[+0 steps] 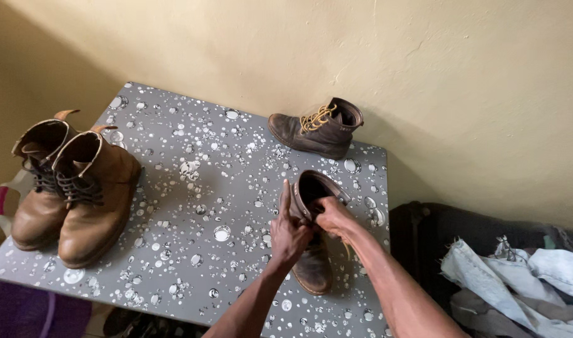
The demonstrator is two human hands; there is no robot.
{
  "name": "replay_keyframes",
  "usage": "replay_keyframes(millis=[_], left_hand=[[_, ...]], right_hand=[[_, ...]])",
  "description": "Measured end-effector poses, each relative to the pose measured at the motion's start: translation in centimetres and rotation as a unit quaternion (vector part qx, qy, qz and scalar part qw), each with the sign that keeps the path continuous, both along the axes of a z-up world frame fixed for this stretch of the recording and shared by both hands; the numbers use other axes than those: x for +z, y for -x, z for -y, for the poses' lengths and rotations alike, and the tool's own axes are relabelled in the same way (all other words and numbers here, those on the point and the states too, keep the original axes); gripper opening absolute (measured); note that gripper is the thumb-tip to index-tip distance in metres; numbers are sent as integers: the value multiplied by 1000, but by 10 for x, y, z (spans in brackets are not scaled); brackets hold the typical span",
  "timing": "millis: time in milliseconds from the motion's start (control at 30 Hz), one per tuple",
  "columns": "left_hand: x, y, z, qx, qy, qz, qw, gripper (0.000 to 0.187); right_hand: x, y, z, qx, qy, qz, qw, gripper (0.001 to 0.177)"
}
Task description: The person laces a brown leather boot on a patterned table, threading yellow laces through eyelets and tightening them. The person then moves to a second brown boot and begins threading dark laces through its eyelets.
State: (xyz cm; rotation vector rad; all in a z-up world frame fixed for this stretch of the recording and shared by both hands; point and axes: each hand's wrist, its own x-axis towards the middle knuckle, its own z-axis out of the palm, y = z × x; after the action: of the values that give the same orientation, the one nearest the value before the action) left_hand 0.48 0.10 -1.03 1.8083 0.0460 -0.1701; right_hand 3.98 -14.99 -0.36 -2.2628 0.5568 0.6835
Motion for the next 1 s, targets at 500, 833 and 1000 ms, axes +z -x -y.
replay_keyframes(millis=[500,833,1000], left_hand=[[-43,-8,-5,-8,334,-129,934,97],[-92,-23,6,-66,349,-150,923,94],[-73,-18,-4,-102,159,58,980,103]], right_hand=[[-29,-2,2,-14,-61,39,997,51],[-29,1,-5,42,40,125,990,44],[-42,-1,-2,60,100,138,983,43]])
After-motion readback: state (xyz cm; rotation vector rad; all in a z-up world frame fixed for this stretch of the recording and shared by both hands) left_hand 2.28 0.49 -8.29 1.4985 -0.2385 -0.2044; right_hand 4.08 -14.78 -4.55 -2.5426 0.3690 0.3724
